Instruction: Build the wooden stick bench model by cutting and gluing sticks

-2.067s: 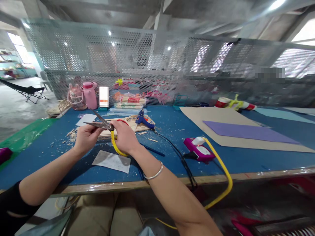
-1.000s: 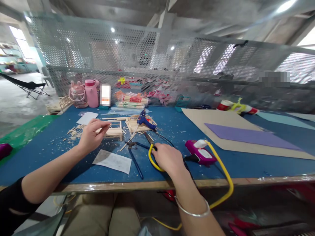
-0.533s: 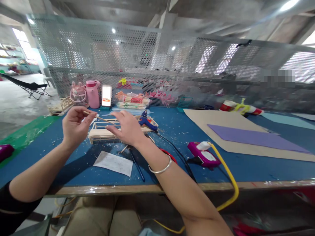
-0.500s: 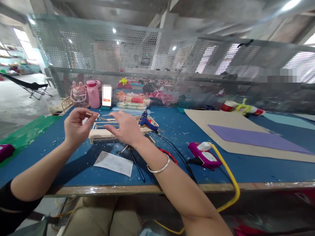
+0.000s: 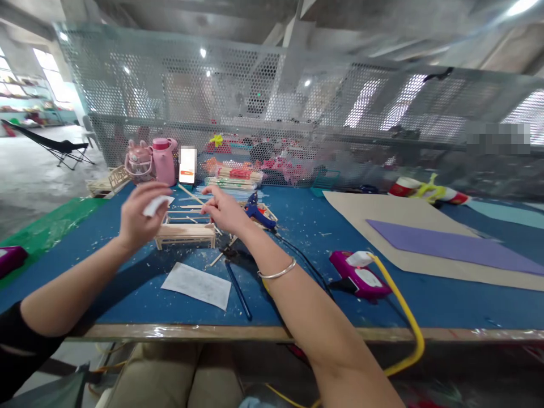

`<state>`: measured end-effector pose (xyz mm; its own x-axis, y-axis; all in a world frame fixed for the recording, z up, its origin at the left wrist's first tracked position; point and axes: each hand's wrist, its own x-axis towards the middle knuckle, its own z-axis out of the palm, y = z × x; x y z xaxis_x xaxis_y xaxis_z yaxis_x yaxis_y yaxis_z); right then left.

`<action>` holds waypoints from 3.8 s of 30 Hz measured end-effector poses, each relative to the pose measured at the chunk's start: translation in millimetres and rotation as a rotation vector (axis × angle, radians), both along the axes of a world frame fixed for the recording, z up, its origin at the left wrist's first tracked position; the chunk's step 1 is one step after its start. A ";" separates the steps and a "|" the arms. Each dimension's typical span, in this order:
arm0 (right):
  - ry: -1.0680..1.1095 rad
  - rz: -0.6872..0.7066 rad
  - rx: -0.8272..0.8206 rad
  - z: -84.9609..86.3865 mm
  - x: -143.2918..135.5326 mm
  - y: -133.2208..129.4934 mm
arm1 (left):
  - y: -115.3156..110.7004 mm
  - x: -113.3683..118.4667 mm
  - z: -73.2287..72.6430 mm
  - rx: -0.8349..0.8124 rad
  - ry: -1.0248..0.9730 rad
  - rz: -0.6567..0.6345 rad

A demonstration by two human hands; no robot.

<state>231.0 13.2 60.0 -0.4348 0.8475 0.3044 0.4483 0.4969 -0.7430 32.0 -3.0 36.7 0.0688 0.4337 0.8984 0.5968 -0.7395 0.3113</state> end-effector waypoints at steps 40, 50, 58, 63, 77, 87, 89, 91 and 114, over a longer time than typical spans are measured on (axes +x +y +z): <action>-0.108 -0.393 0.294 -7.9 13.6 32.4 | 20.0 -26.5 -24.7 -1.357 -0.717 -0.215; 0.113 -0.276 -0.173 -43.4 19.0 9.7 | 17.6 -26.2 -23.7 -1.354 -0.684 -0.210; 0.348 -0.307 -0.518 -55.8 9.7 20.3 | 17.1 -25.8 -24.5 -1.343 -0.667 -0.203; 0.497 -0.267 -0.602 -50.5 13.6 16.8 | 14.2 -24.3 -19.9 -1.305 -0.664 -0.237; 0.526 -0.216 -0.637 -43.3 20.5 7.5 | 3.4 -22.5 -23.7 -1.138 -0.559 -0.320; 0.446 -0.186 -0.637 -41.9 27.2 6.9 | 2.3 -19.6 -21.4 -1.122 -0.595 -0.309; 0.442 -0.189 -0.638 -42.5 26.6 7.3 | 3.9 -22.1 -22.8 -1.148 -0.620 -0.357; 0.436 -0.190 -0.646 -42.8 26.5 7.6 | 5.7 -25.3 -23.8 -1.222 -0.659 -0.421; 0.422 -0.183 -0.676 -39.8 26.4 6.4 | 9.0 -35.2 -26.0 -1.387 -0.685 -0.438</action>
